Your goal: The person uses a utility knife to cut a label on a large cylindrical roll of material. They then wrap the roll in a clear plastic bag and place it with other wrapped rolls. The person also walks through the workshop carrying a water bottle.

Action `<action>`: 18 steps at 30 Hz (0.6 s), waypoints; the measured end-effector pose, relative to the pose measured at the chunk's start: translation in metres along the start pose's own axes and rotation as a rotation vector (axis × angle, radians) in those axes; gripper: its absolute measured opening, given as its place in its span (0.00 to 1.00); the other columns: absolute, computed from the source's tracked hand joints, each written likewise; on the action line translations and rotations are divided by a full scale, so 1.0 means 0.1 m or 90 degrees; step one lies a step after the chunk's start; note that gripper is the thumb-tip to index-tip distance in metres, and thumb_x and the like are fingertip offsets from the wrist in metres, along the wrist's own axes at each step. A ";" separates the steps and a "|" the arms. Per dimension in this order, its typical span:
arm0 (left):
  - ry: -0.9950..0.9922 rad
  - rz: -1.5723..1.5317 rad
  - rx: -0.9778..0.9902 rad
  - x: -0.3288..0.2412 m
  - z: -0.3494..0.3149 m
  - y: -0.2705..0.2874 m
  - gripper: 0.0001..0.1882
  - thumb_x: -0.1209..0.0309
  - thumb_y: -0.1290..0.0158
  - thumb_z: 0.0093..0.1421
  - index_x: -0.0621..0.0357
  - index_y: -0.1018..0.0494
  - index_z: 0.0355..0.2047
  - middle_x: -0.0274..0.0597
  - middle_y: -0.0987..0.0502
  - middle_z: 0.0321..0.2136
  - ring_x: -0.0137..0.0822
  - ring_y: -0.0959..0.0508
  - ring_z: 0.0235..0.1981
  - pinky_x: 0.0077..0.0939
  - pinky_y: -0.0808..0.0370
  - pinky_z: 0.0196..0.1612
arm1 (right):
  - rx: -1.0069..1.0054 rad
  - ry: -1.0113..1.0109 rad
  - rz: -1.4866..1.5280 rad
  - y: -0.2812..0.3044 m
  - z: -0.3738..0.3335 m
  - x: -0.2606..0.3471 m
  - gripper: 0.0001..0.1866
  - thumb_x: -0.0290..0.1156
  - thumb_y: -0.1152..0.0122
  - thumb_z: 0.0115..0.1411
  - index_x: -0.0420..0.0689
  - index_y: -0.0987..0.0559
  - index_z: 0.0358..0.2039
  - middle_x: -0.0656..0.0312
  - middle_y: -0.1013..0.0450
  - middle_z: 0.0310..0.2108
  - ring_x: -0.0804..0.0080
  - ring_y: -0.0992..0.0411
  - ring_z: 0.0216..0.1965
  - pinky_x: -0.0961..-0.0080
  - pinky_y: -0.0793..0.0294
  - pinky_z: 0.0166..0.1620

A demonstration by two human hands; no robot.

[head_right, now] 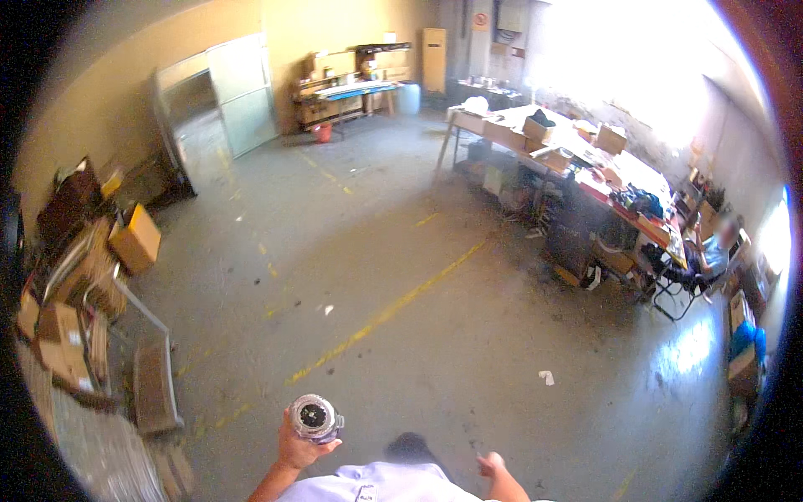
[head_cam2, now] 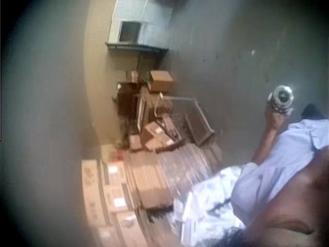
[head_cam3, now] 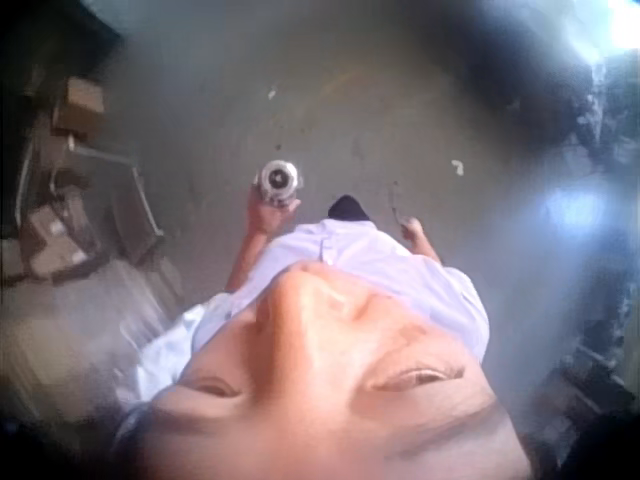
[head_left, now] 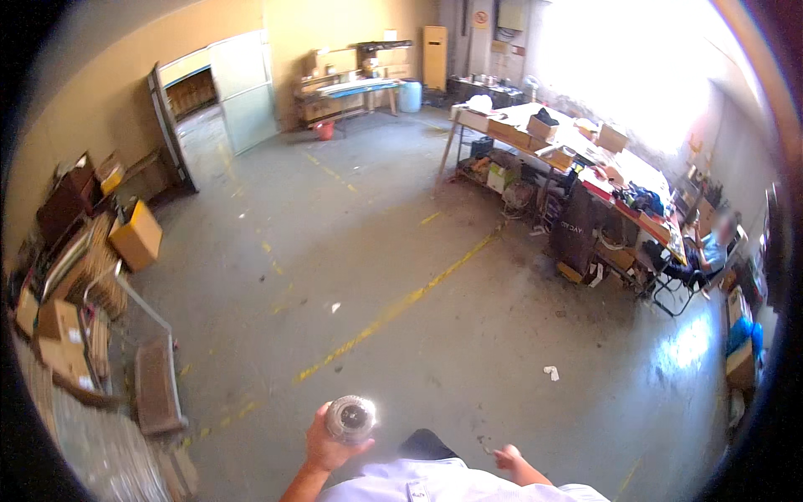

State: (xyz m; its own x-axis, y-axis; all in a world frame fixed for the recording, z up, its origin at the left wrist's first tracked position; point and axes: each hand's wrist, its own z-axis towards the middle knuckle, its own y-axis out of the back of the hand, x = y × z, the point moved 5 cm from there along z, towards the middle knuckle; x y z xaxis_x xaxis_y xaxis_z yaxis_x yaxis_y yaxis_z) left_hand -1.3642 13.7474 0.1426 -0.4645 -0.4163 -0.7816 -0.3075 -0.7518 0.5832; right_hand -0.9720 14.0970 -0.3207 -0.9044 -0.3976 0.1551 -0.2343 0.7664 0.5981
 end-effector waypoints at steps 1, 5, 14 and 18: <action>0.006 0.004 -0.003 0.11 0.37 -0.09 0.43 0.61 0.26 0.31 0.59 0.33 0.48 0.42 0.24 0.41 0.38 0.23 0.42 0.34 0.28 0.50 | 0.019 -0.049 -0.001 0.09 0.04 -0.15 0.20 0.51 0.43 0.55 0.48 0.17 0.20 0.60 0.22 0.21 0.63 0.23 0.24 0.66 0.24 0.30; -0.042 -0.034 0.035 0.85 1.95 -0.70 0.46 0.59 0.25 0.29 0.59 0.34 0.49 0.44 0.25 0.41 0.42 0.24 0.43 0.35 0.27 0.49 | 0.058 0.004 -0.383 0.27 1.00 -0.87 0.12 0.44 0.41 0.52 0.52 0.16 0.26 0.61 0.21 0.31 0.65 0.22 0.36 0.65 0.23 0.37; -0.054 0.165 0.024 1.34 5.02 -1.08 0.41 0.69 0.27 0.29 0.59 0.31 0.47 0.42 0.24 0.41 0.38 0.23 0.42 0.34 0.28 0.50 | -0.106 0.226 -0.308 3.58 3.76 3.87 0.16 0.43 0.43 0.56 0.43 0.18 0.32 0.54 0.22 0.37 0.58 0.23 0.39 0.65 0.22 0.37; 0.103 -0.142 0.068 1.65 6.49 -1.54 0.34 0.56 0.38 0.46 0.58 0.34 0.51 0.43 0.25 0.42 0.38 0.24 0.44 0.42 0.28 0.50 | -0.242 0.433 0.169 5.92 4.29 6.83 0.20 0.43 0.45 0.58 0.38 0.23 0.42 0.45 0.24 0.38 0.47 0.26 0.42 0.58 0.27 0.45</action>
State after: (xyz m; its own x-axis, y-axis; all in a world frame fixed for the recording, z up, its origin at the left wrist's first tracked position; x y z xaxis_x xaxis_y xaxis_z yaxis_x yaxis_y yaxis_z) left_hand -1.9320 14.1267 0.0674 -0.2403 -0.3292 -0.9132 -0.4762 -0.7798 0.4064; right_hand -1.8818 14.4961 -0.1980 -0.4701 -0.5403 0.6979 0.2040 0.7028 0.6815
